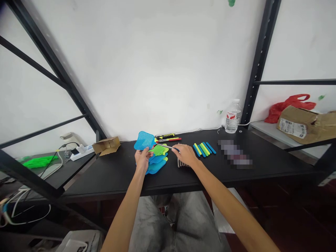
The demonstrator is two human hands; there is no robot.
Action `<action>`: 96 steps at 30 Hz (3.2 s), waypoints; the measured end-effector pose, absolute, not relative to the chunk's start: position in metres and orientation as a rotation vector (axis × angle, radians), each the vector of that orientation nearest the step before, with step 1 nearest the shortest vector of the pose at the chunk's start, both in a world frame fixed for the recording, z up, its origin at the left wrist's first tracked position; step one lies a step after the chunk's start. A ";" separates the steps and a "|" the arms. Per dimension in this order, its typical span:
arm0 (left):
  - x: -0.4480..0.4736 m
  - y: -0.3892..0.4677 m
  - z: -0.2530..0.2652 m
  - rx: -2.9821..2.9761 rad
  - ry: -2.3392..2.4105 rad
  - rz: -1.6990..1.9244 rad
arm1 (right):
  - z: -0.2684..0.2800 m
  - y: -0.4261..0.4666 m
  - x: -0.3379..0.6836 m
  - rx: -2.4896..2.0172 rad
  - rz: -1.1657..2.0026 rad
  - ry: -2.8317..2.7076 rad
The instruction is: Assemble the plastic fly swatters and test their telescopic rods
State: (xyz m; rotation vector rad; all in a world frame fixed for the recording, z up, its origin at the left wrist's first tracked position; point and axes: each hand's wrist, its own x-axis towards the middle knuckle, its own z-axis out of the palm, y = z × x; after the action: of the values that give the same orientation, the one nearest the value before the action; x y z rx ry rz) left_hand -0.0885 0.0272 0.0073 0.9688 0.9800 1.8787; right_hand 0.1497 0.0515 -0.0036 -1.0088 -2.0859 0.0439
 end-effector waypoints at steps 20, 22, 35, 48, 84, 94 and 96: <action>-0.093 0.027 0.003 1.288 1.090 1.687 | -0.008 0.056 0.156 -0.989 0.029 -2.108; -0.094 0.027 0.002 1.327 1.099 1.667 | -0.008 0.057 0.157 -0.988 0.048 -2.108; -0.094 0.033 0.007 1.082 1.083 1.828 | 0.002 0.052 0.149 -1.083 0.187 -2.052; -0.117 0.031 0.004 1.000 1.135 1.831 | -0.002 0.061 0.158 -1.061 0.101 -1.955; -0.146 0.003 -0.008 1.912 2.207 1.103 | 0.010 0.152 0.124 -1.656 -0.034 -2.130; -0.144 0.004 -0.010 1.966 2.264 1.012 | 0.046 0.118 0.199 -1.728 0.061 -2.061; -0.144 0.006 -0.012 1.985 2.273 1.005 | 0.044 0.102 0.213 -1.786 0.048 -2.099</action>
State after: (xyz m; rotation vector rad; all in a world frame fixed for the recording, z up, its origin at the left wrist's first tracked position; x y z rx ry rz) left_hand -0.1436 0.0057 -0.0118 1.9845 2.2733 1.0046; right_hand 0.2126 0.1023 0.0444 -1.7857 -2.0987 0.0481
